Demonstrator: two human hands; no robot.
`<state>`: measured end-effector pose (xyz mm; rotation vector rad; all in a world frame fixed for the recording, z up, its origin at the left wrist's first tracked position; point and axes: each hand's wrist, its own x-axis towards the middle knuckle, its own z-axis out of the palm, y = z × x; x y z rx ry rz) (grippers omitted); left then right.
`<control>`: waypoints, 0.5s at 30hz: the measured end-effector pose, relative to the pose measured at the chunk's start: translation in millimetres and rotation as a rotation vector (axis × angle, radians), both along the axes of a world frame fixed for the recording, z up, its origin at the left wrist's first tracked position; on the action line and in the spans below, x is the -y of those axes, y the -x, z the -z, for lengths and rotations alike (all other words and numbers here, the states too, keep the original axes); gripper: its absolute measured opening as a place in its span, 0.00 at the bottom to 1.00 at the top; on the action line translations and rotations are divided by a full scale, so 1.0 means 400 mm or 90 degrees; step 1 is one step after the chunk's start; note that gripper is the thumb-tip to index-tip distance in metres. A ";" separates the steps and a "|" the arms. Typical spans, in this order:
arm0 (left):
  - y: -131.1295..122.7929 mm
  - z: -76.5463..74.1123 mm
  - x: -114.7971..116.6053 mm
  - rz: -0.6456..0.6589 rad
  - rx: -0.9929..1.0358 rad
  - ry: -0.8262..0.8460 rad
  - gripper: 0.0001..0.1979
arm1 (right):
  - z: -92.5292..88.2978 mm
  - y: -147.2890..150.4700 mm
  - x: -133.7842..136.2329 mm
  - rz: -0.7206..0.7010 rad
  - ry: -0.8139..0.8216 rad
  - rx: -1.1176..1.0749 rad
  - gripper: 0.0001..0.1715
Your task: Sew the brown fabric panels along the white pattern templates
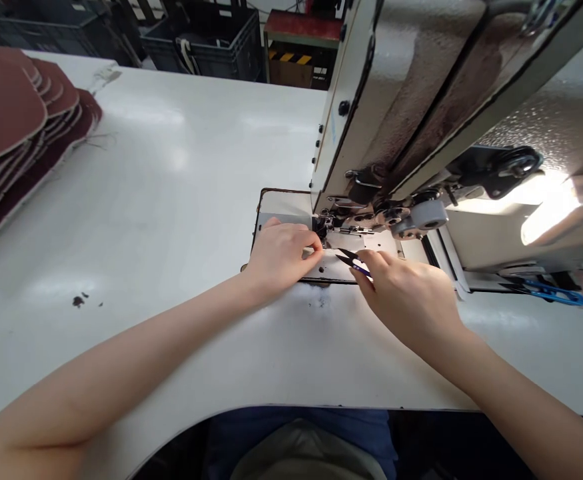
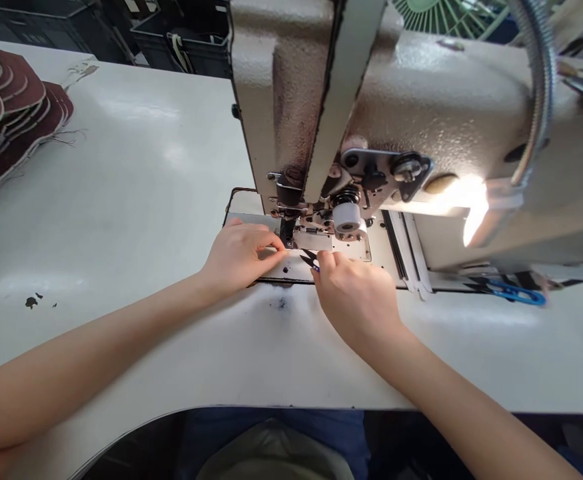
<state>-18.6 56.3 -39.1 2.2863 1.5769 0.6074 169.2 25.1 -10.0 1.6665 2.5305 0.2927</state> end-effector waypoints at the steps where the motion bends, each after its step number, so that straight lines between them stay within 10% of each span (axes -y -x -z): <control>1: 0.000 0.002 0.001 0.004 0.004 -0.003 0.11 | -0.002 0.011 -0.002 0.006 0.021 0.004 0.16; 8: 0.003 0.002 0.002 0.009 0.015 -0.002 0.08 | 0.004 0.055 -0.025 0.012 0.072 -0.005 0.14; 15: 0.010 -0.007 -0.005 -0.017 0.034 0.043 0.09 | 0.038 -0.071 -0.012 0.026 -0.084 -0.086 0.16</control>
